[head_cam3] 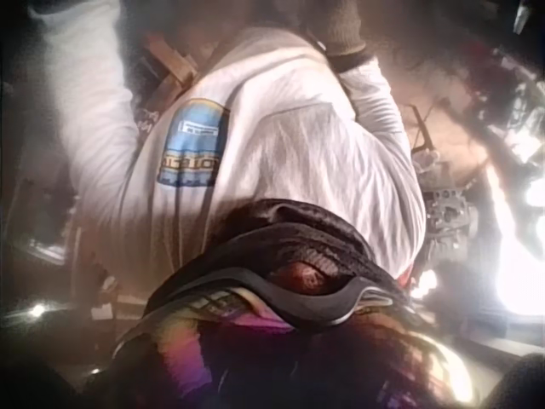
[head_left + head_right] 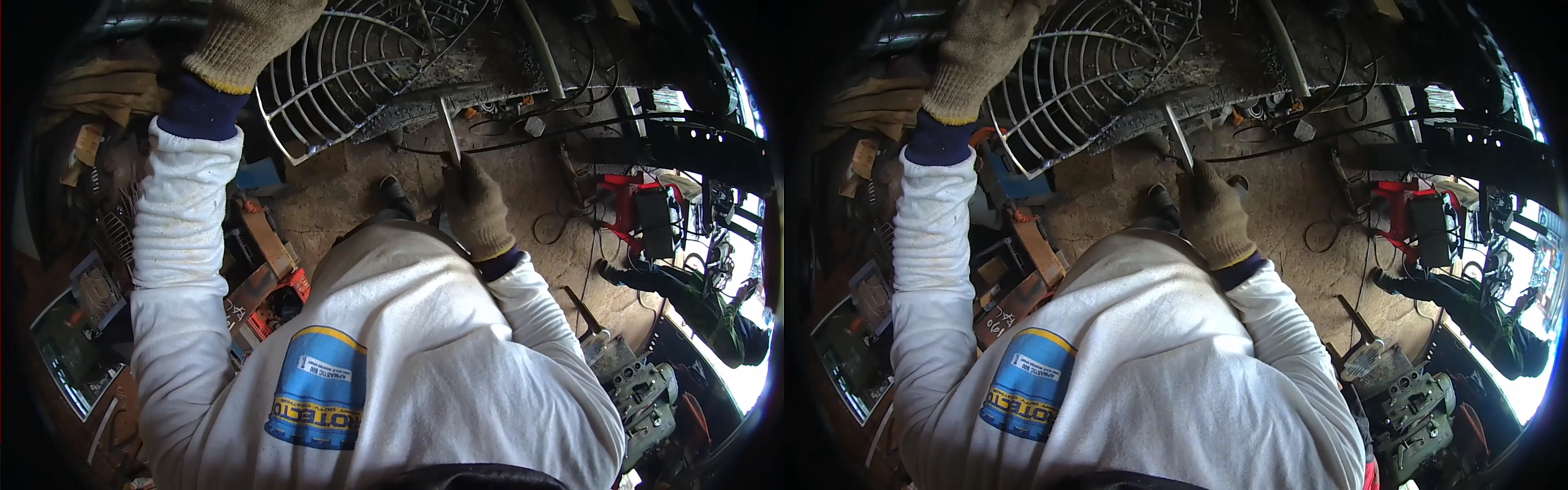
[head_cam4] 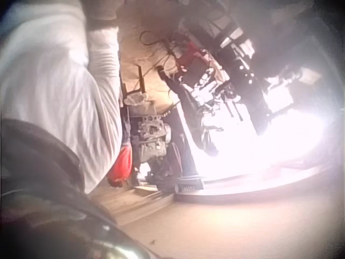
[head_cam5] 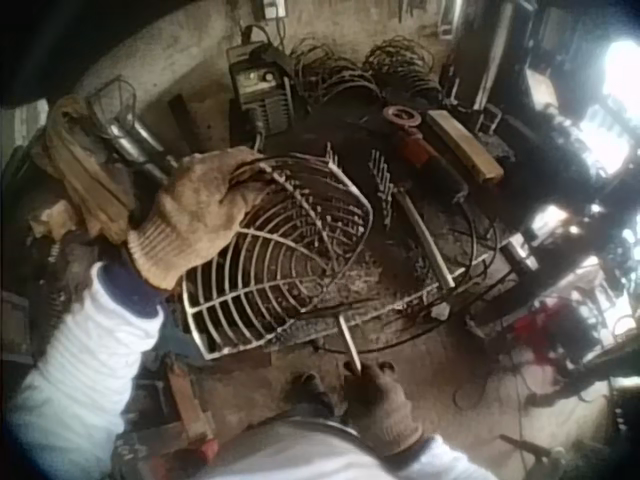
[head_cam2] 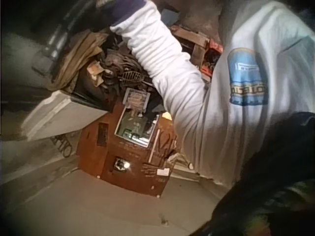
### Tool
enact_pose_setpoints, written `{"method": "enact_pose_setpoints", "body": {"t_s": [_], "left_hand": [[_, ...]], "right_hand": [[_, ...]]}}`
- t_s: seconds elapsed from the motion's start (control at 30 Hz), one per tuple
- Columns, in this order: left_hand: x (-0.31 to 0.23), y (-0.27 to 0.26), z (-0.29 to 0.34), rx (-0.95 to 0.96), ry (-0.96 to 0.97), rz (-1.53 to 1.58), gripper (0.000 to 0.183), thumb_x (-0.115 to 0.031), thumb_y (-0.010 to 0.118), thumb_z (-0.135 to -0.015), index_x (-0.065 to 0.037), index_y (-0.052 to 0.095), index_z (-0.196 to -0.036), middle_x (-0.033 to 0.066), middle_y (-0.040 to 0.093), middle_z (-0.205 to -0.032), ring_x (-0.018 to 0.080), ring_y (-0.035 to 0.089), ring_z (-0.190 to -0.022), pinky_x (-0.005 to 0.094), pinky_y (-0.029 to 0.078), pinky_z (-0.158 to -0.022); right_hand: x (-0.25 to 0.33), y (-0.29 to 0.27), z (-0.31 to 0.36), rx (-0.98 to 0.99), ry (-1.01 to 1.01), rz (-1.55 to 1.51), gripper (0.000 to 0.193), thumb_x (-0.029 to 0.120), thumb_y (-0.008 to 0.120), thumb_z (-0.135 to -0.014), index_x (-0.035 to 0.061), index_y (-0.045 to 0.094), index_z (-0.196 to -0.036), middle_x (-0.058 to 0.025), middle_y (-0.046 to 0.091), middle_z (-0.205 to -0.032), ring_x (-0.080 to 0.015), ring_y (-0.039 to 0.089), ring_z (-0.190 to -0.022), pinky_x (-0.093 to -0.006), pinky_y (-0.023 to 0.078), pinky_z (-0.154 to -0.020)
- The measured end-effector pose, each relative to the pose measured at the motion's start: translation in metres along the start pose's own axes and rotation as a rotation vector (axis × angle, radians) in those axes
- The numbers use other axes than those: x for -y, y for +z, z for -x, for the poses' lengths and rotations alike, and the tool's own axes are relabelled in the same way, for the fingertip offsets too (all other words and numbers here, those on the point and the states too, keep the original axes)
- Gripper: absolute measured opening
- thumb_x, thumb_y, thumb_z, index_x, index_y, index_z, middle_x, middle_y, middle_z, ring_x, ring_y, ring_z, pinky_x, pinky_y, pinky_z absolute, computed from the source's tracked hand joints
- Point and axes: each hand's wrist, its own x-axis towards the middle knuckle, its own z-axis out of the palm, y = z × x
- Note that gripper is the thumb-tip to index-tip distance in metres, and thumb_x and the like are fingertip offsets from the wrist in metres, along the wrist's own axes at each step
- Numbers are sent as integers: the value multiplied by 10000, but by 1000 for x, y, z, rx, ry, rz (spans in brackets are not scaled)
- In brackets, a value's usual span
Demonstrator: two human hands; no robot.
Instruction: The person welds components of a metal cage together, grinds the welded joints with a power tool, and welds additional sections to form a spherical structure.
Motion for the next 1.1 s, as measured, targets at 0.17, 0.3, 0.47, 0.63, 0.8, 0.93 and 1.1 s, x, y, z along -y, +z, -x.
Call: {"method": "enact_pose_setpoints", "body": {"t_s": [0.17,0.3,0.47,0.63,0.8,0.93,1.1], "left_hand": [[-16,-9,-6,122,-101,-83,198,-214,598,-1012,-46,675,-1081,100,734,-941,196,656,-713,345,580,-644],[-24,-15,-5,148,-165,-43,204,-224,590,-1015,-53,674,-1087,101,732,-942,197,661,-731,343,582,-669],[2,2,-2,2,62,-81,214,-236,579,-1023,-60,675,-1097,98,736,-955,199,665,-730,336,588,-675],[-28,-14,-5,147,-154,-106,220,-244,572,-1028,-61,676,-1092,93,737,-947,188,657,-698,326,585,-639],[-3,-5,-2,64,28,36,218,-248,575,-1027,-64,678,-1084,91,736,-923,186,643,-647,316,574,-609],[-20,-6,-5,132,-134,-94,215,-250,578,-1026,-64,677,-1071,88,735,-916,179,634,-640,318,570,-604],[-9,-7,-4,18,11,-93,211,-243,591,-1020,-54,674,-1060,94,724,-874,180,629,-645,329,559,-595]], "right_hand": [[0,2,-4,-69,-162,-56,275,259,580,-998,90,632,-1208,-222,710,-975,-435,684,-947,-463,543,-762],[10,-3,-2,-39,-60,-76,282,242,583,-996,90,630,-1229,-223,709,-998,-430,685,-951,-454,542,-769],[-1,-2,-5,-49,-66,-118,325,175,587,-997,40,621,-1290,-206,727,-1053,-335,723,-961,-369,543,-755],[5,-7,3,-311,-207,-450,339,43,577,-982,33,622,-1318,-152,732,-1147,-249,725,-1002,-272,534,-744],[0,1,-3,-66,-150,85,304,123,588,-1018,-12,633,-1286,-96,733,-1008,-112,686,-822,-240,497,-664],[30,-14,-3,-219,-40,-468,286,116,596,-1011,-10,645,-1263,-44,701,-900,-113,610,-748,-252,501,-687],[-1,5,0,-77,-68,20,293,148,578,-1017,38,634,-1283,-107,728,-915,-143,691,-853,-278,516,-742]]}}
